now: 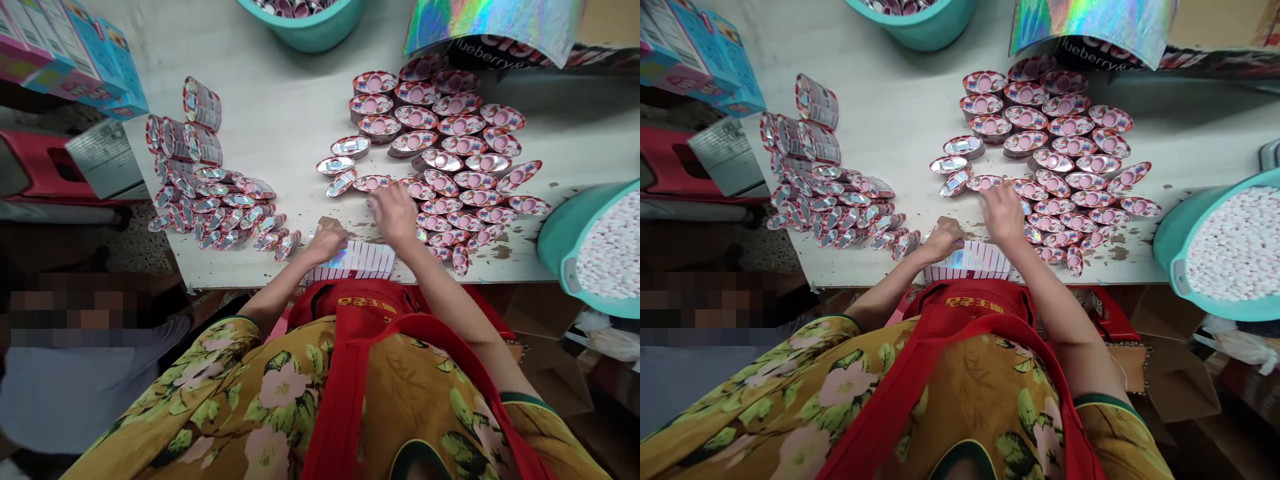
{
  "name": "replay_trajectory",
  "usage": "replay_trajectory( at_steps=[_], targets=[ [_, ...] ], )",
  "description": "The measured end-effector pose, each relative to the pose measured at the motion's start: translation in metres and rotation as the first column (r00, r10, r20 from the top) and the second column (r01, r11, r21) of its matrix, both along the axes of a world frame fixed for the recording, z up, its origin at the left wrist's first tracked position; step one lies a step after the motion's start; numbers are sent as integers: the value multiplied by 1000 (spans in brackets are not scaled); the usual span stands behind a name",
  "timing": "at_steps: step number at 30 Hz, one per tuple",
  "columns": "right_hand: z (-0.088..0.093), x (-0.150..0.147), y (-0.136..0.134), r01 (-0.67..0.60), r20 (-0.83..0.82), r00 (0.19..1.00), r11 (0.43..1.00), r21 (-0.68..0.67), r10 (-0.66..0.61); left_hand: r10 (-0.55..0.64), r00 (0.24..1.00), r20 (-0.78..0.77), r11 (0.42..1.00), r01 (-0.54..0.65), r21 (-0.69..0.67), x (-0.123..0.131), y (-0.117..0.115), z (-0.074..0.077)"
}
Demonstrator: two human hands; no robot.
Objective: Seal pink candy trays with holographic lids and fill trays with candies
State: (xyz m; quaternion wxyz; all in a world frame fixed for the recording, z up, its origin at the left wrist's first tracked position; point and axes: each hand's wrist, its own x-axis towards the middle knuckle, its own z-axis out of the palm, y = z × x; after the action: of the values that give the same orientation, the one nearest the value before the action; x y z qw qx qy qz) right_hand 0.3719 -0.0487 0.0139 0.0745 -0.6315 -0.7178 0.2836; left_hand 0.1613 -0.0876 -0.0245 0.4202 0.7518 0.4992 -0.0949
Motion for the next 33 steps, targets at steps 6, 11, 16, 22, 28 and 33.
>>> replay_trajectory(
  at_steps=[6, 11, 16, 22, 28, 33],
  targets=[
    [3, -37, -65, -171, 27, 978, 863, -476, 208, 69, 986, 151, 986, -91, 142, -10, -16, 11],
    [-9, -36, -62, -73, 17, 995, 838, -541, 97, 66, 974, 219, 957, -123, 262, -13, -44, 10],
    [-14, -36, -58, -22, 58, 996, 837, -547, 64, -30, 961, 273, 977, -29, 210, -31, -66, 13],
    [-27, -40, -54, 30, 39, 999, 829, -558, -10, 203, 856, 475, 974, -224, -13, -38, -74, 43],
    [-13, -31, -57, 79, -526, 749, 842, -533, -403, 876, 246, 415, 418, -817, -397, -7, -34, 64],
    [-2, -16, -47, 43, -594, 555, 734, -678, -582, 907, 111, 406, 309, -831, -463, 13, -8, 59]
  ],
)
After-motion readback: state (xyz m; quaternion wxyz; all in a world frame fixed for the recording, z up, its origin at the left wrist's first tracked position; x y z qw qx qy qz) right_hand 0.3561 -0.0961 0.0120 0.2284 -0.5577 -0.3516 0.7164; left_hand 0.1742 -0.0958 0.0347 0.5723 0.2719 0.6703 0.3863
